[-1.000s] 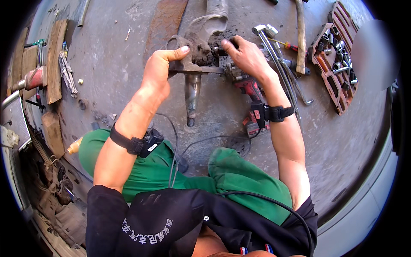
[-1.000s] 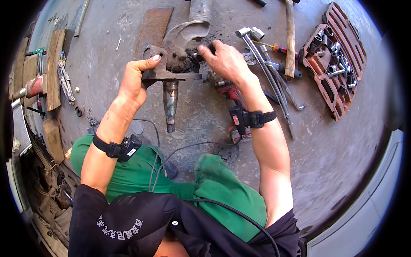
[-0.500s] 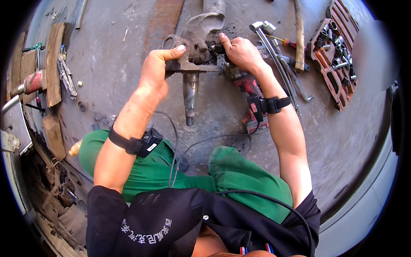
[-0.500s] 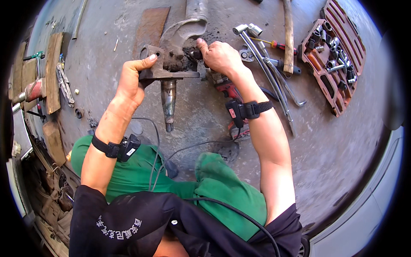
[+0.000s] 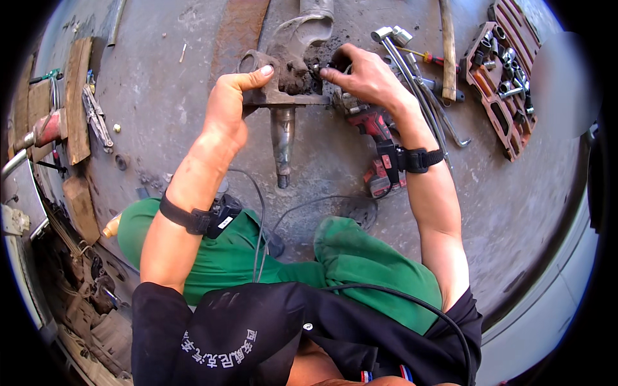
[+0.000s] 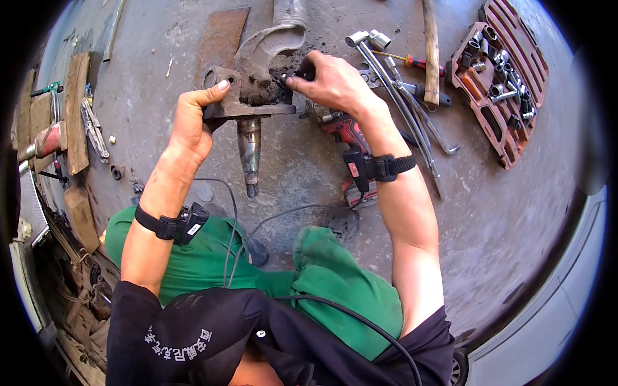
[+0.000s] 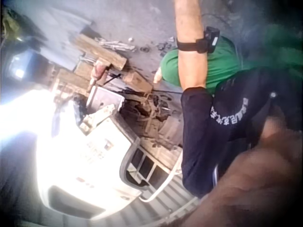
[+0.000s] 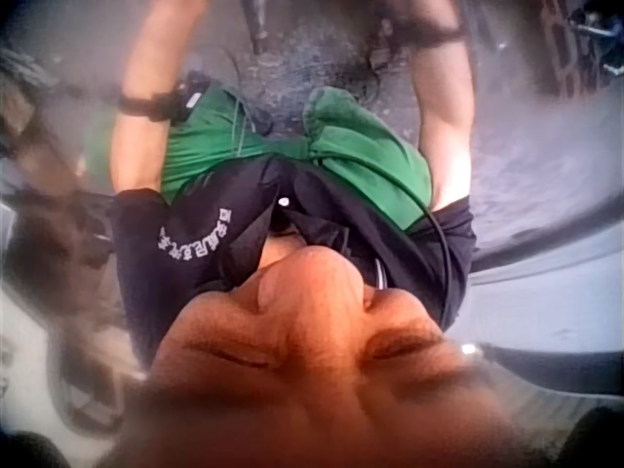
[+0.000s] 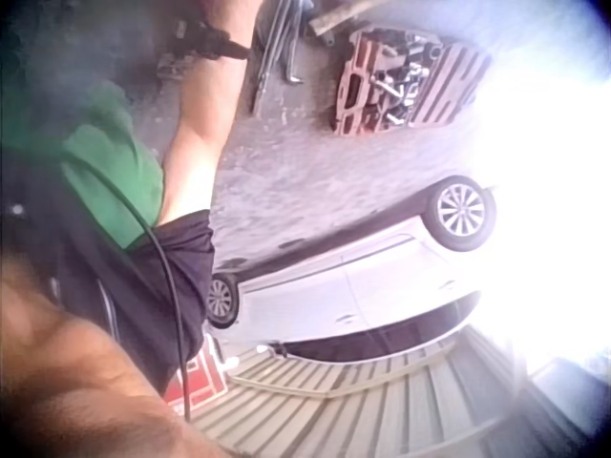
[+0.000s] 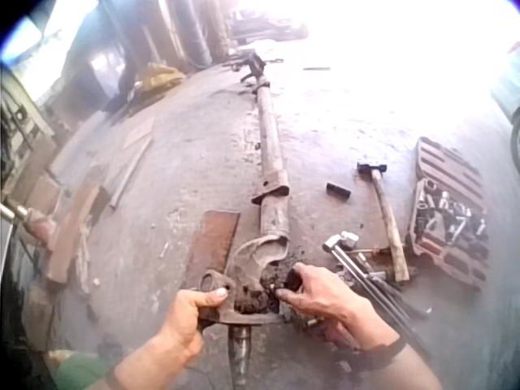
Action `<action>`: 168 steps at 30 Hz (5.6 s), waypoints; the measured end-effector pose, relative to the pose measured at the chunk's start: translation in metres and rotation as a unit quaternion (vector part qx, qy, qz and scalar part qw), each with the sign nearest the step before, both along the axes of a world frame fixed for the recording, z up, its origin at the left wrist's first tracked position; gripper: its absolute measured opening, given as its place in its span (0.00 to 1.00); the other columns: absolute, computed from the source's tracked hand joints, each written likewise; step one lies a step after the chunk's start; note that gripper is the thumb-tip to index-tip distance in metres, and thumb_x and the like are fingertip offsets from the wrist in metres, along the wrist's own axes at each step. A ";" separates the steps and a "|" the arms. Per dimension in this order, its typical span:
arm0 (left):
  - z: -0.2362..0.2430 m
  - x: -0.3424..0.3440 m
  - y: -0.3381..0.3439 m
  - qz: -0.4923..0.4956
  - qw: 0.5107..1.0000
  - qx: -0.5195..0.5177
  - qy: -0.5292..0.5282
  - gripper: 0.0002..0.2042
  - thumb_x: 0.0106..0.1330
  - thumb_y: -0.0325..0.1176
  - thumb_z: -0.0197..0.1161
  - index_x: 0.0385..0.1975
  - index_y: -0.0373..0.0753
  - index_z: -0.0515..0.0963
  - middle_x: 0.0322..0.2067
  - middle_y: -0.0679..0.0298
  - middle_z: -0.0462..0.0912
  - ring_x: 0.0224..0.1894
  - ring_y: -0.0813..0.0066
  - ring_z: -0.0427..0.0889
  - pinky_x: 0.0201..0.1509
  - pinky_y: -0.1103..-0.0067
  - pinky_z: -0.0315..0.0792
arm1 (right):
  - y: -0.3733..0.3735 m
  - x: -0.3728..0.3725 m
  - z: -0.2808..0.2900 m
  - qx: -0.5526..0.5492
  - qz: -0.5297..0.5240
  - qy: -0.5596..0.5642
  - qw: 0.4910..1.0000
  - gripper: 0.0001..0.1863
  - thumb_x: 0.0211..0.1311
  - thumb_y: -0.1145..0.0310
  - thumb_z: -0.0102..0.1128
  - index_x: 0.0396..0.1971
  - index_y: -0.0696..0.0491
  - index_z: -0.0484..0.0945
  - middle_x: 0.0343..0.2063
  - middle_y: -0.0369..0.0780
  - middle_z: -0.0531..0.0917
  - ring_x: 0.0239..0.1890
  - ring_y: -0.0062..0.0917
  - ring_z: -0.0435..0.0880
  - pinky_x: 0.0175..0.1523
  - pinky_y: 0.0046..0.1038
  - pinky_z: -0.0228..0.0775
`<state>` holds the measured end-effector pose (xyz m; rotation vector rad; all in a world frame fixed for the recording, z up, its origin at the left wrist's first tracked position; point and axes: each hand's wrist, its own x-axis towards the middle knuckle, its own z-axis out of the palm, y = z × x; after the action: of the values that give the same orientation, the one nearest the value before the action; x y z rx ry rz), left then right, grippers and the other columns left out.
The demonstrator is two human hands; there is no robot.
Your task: The person uses a hammer and an electric drill to work on a metal automotive component on the floor of a garage, removing small parts by hand.
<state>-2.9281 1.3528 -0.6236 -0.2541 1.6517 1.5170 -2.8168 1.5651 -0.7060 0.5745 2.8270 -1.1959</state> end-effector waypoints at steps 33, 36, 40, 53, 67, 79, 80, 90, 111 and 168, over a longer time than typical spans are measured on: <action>0.001 0.000 0.003 -0.003 1.000 0.005 0.004 0.11 0.60 0.34 0.66 0.37 0.34 0.81 0.35 0.63 0.84 0.38 0.73 0.82 0.50 0.77 0.71 | -0.009 -0.013 -0.006 0.016 -0.036 -0.103 0.994 0.35 0.70 0.40 0.40 0.29 0.59 0.82 0.30 0.55 0.83 0.41 0.53 0.80 0.48 0.45 0.72; 0.000 0.000 0.000 -0.002 1.000 0.006 0.003 0.11 0.60 0.34 0.67 0.37 0.34 0.81 0.35 0.63 0.84 0.37 0.73 0.82 0.49 0.77 0.72 | -0.001 -0.015 0.009 -0.021 -0.029 -0.156 0.987 0.34 0.71 0.43 0.40 0.25 0.59 0.83 0.33 0.54 0.84 0.45 0.50 0.81 0.51 0.45 0.73; -0.001 0.000 0.001 -0.006 1.000 0.006 0.011 0.10 0.60 0.34 0.66 0.36 0.34 0.81 0.35 0.63 0.84 0.38 0.73 0.82 0.49 0.77 0.72 | -0.009 -0.006 -0.003 -0.003 -0.001 -0.045 0.999 0.40 0.70 0.38 0.36 0.26 0.63 0.81 0.33 0.57 0.83 0.45 0.53 0.81 0.54 0.47 0.71; 0.000 0.001 0.002 -0.004 1.000 0.009 0.000 0.10 0.60 0.34 0.67 0.36 0.35 0.82 0.35 0.64 0.84 0.38 0.74 0.82 0.51 0.77 0.71 | -0.009 -0.012 -0.002 -0.037 -0.021 -0.169 0.985 0.41 0.68 0.35 0.35 0.31 0.61 0.83 0.35 0.57 0.83 0.47 0.52 0.81 0.53 0.46 0.71; -0.003 -0.002 0.000 0.004 1.000 0.014 -0.002 0.11 0.60 0.34 0.66 0.38 0.33 0.81 0.36 0.62 0.84 0.39 0.72 0.82 0.51 0.76 0.72 | -0.005 -0.013 0.005 -0.018 0.001 -0.147 0.989 0.41 0.67 0.34 0.37 0.31 0.60 0.82 0.35 0.57 0.83 0.44 0.53 0.81 0.52 0.47 0.72; -0.001 0.000 0.000 0.006 1.000 0.005 0.003 0.10 0.58 0.34 0.67 0.35 0.35 0.82 0.33 0.63 0.85 0.36 0.74 0.82 0.50 0.77 0.69 | -0.007 -0.008 -0.003 0.000 0.017 -0.096 0.995 0.41 0.69 0.37 0.35 0.30 0.63 0.83 0.37 0.58 0.83 0.47 0.52 0.80 0.54 0.46 0.71; 0.000 0.001 0.001 0.013 1.000 0.003 0.005 0.09 0.57 0.35 0.68 0.32 0.38 0.83 0.31 0.64 0.85 0.34 0.76 0.81 0.49 0.79 0.67 | -0.008 -0.006 -0.006 0.014 0.035 -0.060 0.997 0.41 0.69 0.37 0.35 0.30 0.63 0.83 0.38 0.58 0.83 0.48 0.52 0.80 0.54 0.46 0.71; -0.001 -0.001 0.000 0.007 1.000 -0.002 0.003 0.11 0.60 0.34 0.67 0.38 0.33 0.81 0.36 0.62 0.85 0.38 0.73 0.82 0.51 0.76 0.71 | -0.011 -0.008 0.003 0.017 0.027 -0.091 0.995 0.40 0.70 0.38 0.35 0.29 0.62 0.83 0.34 0.58 0.83 0.45 0.53 0.81 0.52 0.47 0.72; 0.000 0.000 0.000 0.019 1.000 -0.001 0.009 0.11 0.59 0.33 0.66 0.37 0.33 0.81 0.36 0.61 0.84 0.38 0.72 0.82 0.50 0.76 0.72 | -0.014 -0.009 0.005 0.025 0.017 -0.133 0.991 0.40 0.71 0.39 0.33 0.26 0.61 0.83 0.32 0.56 0.84 0.41 0.52 0.82 0.50 0.48 0.72; -0.005 -0.003 0.000 0.006 1.000 0.000 0.006 0.12 0.59 0.33 0.67 0.38 0.33 0.81 0.37 0.60 0.85 0.40 0.71 0.83 0.52 0.74 0.72 | -0.013 -0.013 -0.006 -0.040 0.000 -0.123 0.992 0.35 0.69 0.39 0.41 0.32 0.59 0.83 0.34 0.55 0.84 0.43 0.50 0.82 0.51 0.44 0.73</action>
<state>-2.9311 1.3532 -0.6284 -0.2562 1.6616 1.5309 -2.8297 1.5516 -0.7123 0.6667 2.5633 -1.1439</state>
